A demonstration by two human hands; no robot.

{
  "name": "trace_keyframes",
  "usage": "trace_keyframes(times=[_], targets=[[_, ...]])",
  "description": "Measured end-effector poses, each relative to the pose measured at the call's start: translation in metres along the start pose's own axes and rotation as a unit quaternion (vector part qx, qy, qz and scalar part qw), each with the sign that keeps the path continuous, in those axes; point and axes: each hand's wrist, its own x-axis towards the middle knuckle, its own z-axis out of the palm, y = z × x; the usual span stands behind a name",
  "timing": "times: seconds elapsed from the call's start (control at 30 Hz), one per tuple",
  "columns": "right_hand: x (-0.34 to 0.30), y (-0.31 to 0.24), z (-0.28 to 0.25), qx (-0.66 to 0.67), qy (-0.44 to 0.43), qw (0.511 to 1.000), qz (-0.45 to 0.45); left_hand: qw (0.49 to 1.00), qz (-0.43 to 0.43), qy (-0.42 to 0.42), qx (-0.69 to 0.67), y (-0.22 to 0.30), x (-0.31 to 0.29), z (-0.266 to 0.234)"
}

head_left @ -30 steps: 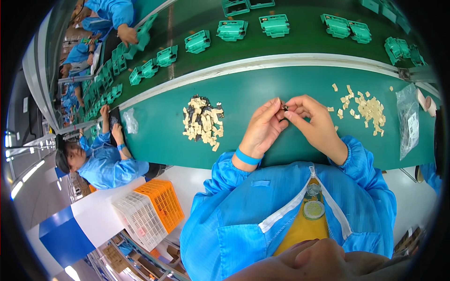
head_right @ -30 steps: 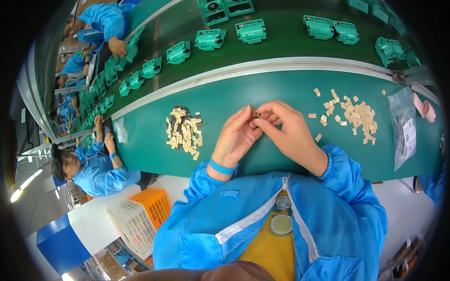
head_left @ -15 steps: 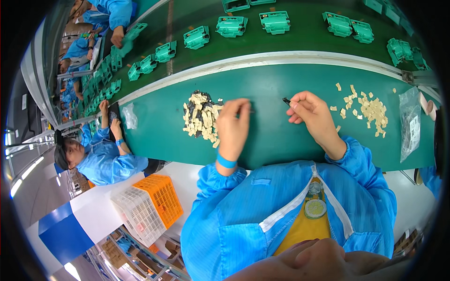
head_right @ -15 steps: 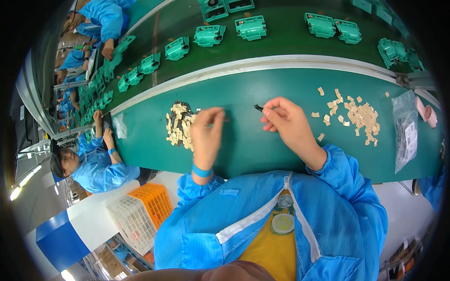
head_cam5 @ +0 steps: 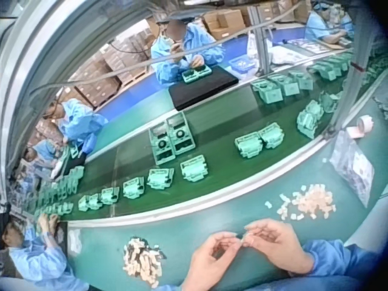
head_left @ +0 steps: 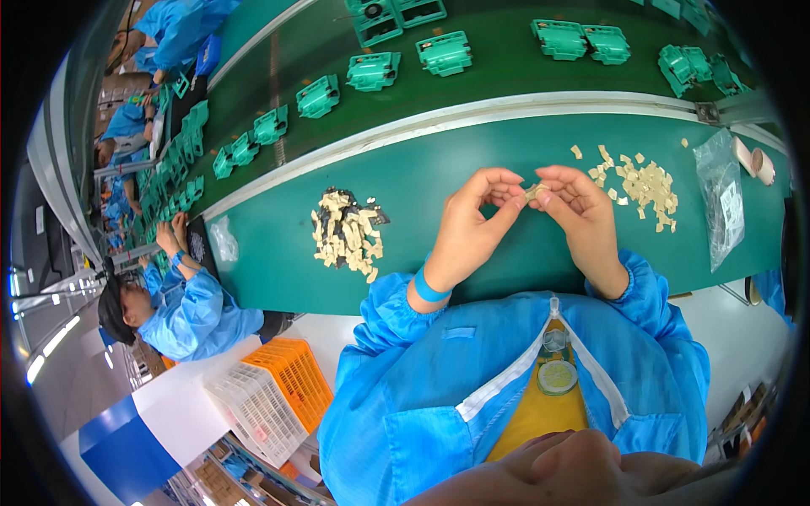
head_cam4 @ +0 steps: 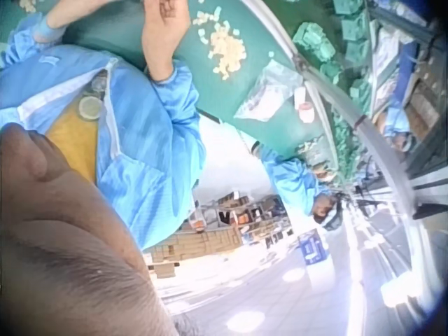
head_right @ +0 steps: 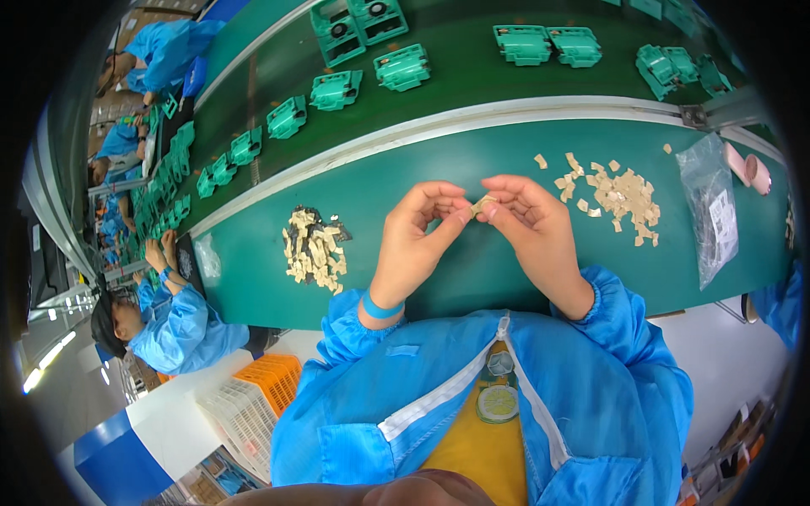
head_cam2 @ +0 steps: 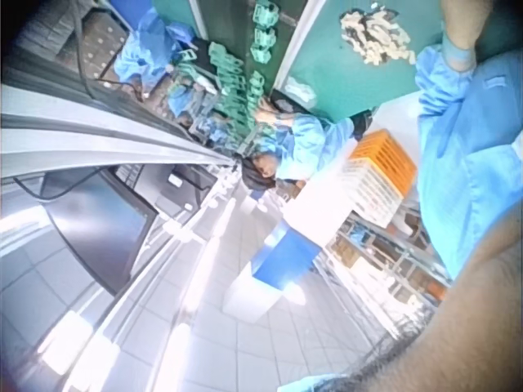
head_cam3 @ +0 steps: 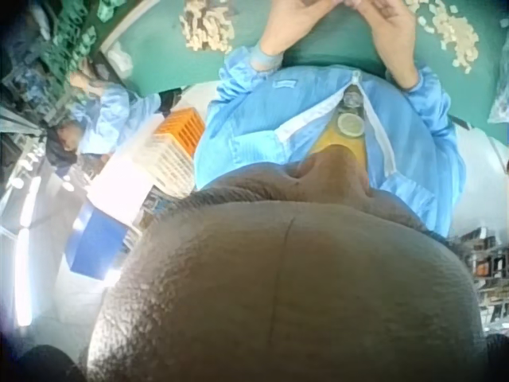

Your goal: The person assembles small electronic components by hand, inserting metal contacts and plastic components into a green housing on a factory assembly line.

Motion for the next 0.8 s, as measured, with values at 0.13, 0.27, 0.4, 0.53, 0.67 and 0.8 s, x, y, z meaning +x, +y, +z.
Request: trace_keyframes(times=[0.13,0.27,0.4,0.53,0.67,0.8], targets=[[0.003,-0.005,-0.031,-0.003,-0.072,0.993,0.092,0.996,0.069,0.006,0.065,0.003,0.013,0.012],[0.004,-0.008,-0.040,0.083,-0.067,0.986,0.127,0.906,0.286,0.088,0.298,0.007,0.022,0.024],[0.007,-0.009,-0.046,0.132,-0.061,0.980,0.133,0.868,0.318,0.057,0.376,0.012,0.027,0.032],[0.009,-0.006,-0.047,0.103,-0.044,0.989,0.101,0.862,0.308,0.082,0.395,0.013,0.030,0.035],[0.011,-0.007,-0.045,0.050,-0.022,0.997,0.054,0.882,0.312,0.049,0.351,0.009,0.038,0.040],[0.010,-0.006,-0.046,-0.006,-0.001,1.000,-0.003,0.870,0.312,0.025,0.381,0.012,0.039,0.040]])
